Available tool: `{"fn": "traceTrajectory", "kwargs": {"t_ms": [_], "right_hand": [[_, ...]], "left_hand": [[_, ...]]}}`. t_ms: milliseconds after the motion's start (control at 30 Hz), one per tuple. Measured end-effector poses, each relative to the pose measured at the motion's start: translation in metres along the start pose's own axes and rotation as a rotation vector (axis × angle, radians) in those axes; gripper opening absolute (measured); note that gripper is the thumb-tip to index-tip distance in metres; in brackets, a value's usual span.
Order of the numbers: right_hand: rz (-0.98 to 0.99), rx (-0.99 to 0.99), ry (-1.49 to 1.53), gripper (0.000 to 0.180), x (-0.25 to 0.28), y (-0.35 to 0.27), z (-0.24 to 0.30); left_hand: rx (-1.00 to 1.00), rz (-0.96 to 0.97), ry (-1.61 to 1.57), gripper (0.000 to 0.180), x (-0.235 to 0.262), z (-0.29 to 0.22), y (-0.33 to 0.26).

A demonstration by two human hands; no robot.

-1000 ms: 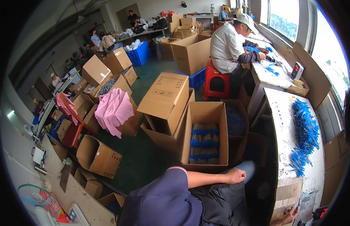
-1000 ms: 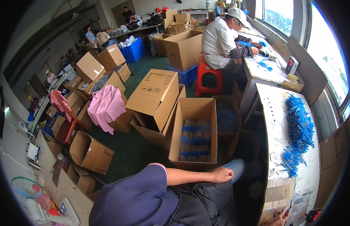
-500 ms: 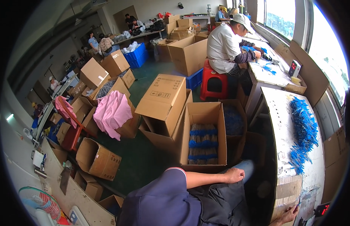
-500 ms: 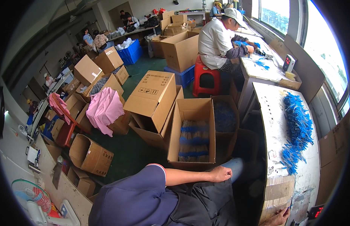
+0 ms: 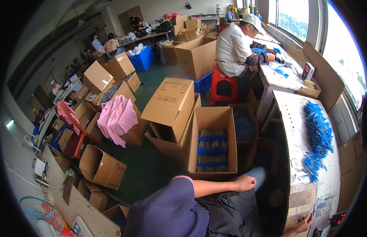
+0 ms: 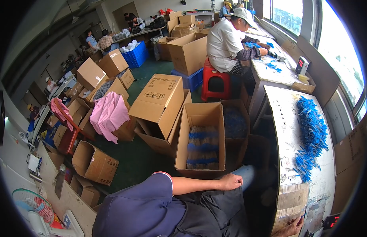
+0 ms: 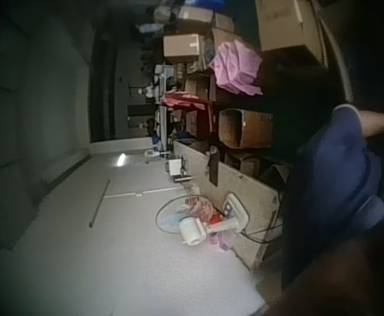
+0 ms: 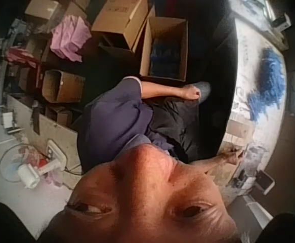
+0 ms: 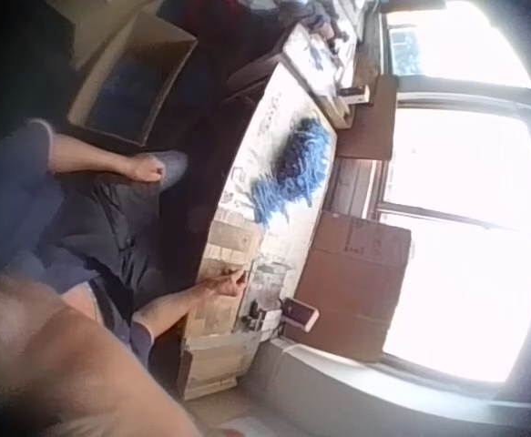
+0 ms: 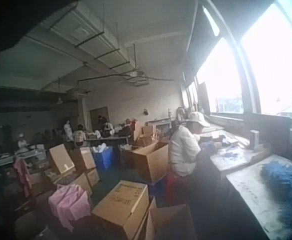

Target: Sorting, bundling, and packing small blue plastic components at a factory workstation.

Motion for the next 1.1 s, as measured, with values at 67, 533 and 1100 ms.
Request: {"fn": "traceTrajectory", "kwargs": {"t_ms": [67, 533, 1100], "right_hand": [[-0.007, -0.023, 0.067, 0.026, 0.000, 0.001, -0.003], [-0.055, 0.001, 0.037, 0.023, 0.005, -0.002, -0.002], [0.005, 0.059, 0.063, 0.024, 0.004, 0.015, -0.024]], "left_hand": [[0.003, -0.002, -0.003, 0.021, 0.000, 0.000, 0.000], [0.005, 0.000, -0.004, 0.021, -0.003, 0.004, 0.000], [-0.021, 0.011, -0.009, 0.021, -0.001, -0.001, 0.000]]}}
Point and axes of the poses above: each hand's wrist, its own y-axis towards the middle knuckle, its own x-axis out of the back of the hand, z = x × y, the point moved 5 cm from there along y, towards the middle knuckle, and after that the axes turned 2 degrees about -x, right-handed, at the moved point
